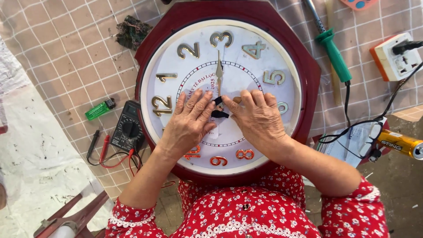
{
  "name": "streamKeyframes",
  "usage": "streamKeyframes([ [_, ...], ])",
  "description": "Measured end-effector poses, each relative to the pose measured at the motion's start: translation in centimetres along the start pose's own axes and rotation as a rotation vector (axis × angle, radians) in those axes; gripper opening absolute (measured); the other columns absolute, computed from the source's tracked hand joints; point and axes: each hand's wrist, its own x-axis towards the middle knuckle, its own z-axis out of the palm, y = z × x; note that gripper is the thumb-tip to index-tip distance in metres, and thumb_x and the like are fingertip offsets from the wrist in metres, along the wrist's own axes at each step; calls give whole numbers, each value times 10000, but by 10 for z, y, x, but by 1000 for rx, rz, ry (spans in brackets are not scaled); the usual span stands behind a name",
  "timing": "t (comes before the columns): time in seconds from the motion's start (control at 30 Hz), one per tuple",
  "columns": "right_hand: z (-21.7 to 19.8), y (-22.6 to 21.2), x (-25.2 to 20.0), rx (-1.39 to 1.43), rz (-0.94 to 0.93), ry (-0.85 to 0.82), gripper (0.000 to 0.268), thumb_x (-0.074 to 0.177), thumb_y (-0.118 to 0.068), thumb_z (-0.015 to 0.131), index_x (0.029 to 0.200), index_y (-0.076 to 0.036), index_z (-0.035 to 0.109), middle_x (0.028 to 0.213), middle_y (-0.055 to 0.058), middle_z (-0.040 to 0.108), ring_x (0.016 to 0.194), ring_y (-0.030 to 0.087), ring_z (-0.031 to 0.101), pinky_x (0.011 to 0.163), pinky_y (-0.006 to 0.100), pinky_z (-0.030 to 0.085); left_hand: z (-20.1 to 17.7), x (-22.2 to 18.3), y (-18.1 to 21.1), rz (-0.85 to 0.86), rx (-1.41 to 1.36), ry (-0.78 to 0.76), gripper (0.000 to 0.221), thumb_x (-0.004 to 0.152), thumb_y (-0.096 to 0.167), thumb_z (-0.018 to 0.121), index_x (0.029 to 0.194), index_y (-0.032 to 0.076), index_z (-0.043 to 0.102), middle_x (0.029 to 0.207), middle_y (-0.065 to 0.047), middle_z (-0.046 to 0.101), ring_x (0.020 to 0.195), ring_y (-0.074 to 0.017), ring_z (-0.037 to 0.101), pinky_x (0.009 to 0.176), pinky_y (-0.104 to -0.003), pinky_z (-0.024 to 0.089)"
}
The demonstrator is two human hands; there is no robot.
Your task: A person uses a screwdriver to adjust the internal mechanism of a wall clock and then manually repositions the clock hands on the face.
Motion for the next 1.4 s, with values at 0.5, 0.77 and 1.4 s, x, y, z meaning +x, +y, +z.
streamKeyframes([
  [0.5,-2,-2,1,-36,-14,-16,560,745,-265,602,1281,-260,438,940,79,460,896,220,452,763,361,344,-3,5,11,-36,120,37,556,842,506,407,1211,96,474,1197,-158,459,1142,-328,418,906,-512,315],
  [0.77,-2,4,-1,-7,-65,74,540,691,-222,645,1209,-232,493,907,56,483,882,230,485,754,353,371,-12,10,21,-80,171,-134,468,865,425,447,1086,30,564,1193,-212,485,1114,-347,461,844,-483,435],
  [1.4,7,19,-62,321,72,377,207,771,-124,551,939,-192,649,940,36,515,908,227,550,752,310,396,1,-4,32,-8,103,-38,399,882,403,411,1217,203,499,1317,-171,378,1252,-362,288,987,-544,179],
])
